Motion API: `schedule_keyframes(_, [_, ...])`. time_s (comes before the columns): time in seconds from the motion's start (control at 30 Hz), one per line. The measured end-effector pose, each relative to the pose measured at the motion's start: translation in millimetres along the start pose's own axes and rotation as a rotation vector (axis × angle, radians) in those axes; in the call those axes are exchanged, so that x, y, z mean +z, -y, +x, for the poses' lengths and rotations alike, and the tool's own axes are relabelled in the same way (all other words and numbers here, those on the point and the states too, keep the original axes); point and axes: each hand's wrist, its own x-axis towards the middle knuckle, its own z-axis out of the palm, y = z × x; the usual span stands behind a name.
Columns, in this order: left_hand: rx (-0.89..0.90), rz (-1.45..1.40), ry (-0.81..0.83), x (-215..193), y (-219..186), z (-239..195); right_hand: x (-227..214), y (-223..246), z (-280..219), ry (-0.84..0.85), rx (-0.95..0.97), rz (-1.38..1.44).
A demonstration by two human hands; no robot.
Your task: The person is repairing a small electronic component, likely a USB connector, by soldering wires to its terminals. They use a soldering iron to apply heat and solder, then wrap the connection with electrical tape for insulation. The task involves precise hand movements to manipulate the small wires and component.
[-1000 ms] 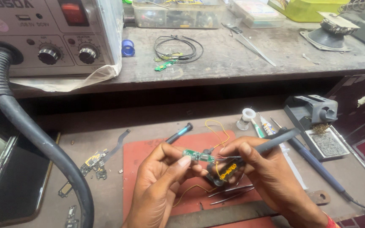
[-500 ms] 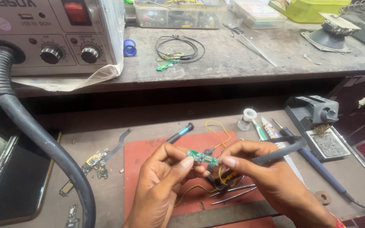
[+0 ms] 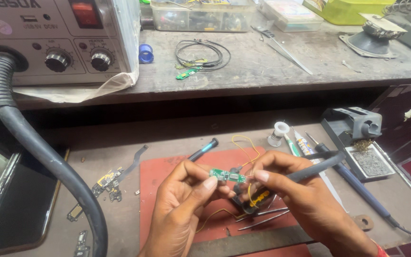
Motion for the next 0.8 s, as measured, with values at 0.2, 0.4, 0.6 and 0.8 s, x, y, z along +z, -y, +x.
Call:
schedule_keyframes(0.2, [0.032, 0.051, -0.071, 0, -7, 1, -9, -3, 3, 0.090, -0.110, 0.036])
schedule_keyframes(0.4, [0.064, 0.084, -0.061, 4, -11, 0, -8, 9, 0, -0.016, -0.137, -0.074])
schedule_keyframes(0.6, [0.056, 0.122, -0.119, 11, -18, 0, -3, 31, 4, 0.075, -0.203, -0.231])
schedule_keyframes(0.8, [0.011, 0.257, -0.053, 12, -20, -3, 1, 46, 12, 0.178, -0.212, -0.331])
